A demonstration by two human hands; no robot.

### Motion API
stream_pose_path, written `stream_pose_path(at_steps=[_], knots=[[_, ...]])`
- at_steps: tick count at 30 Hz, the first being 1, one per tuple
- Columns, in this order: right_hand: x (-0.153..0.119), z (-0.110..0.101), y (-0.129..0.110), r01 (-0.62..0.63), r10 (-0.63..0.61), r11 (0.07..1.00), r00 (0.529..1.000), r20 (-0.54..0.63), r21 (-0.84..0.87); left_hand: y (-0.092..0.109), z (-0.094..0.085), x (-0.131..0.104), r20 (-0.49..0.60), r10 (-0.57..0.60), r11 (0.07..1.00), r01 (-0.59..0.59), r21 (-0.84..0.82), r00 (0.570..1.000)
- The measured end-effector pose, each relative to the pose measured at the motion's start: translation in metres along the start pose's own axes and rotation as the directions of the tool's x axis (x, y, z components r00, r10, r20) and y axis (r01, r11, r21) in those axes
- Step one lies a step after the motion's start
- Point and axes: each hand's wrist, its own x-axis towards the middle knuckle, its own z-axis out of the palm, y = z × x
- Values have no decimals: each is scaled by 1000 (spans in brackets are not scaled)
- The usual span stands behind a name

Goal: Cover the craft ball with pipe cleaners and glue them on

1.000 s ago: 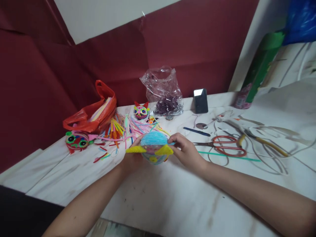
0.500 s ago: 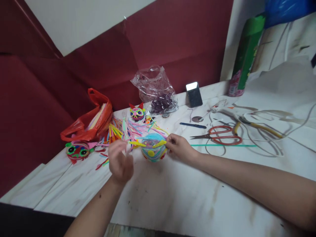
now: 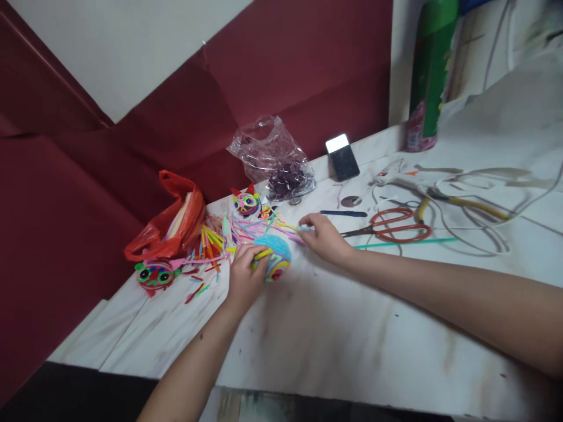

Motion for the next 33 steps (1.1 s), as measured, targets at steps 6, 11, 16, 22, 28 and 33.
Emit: stream_pose_path(at_steps=[6,11,16,22,28,33], knots=[[-22,12,-23,199,-226,971,946,232,134,0,-2,8,70,-14,1000,15,-22,997],[-29,18,-33,151,-171,984,953,250,98,0,0,11,66,-17,1000,18,-14,998],[-27,23,-32,128,-143,989,958,247,76,-3,2,10,54,10,999,-8,-46,998],[-27,29,-37,165,-174,984,960,219,60,-9,4,8,19,42,999,-42,-20,999],[-29,34,-37,176,-186,982,966,179,69,-11,5,8,27,142,989,-143,37,990],[-36,41,-30,284,-292,956,947,130,79,-16,5,10,21,191,978,-192,77,981]])
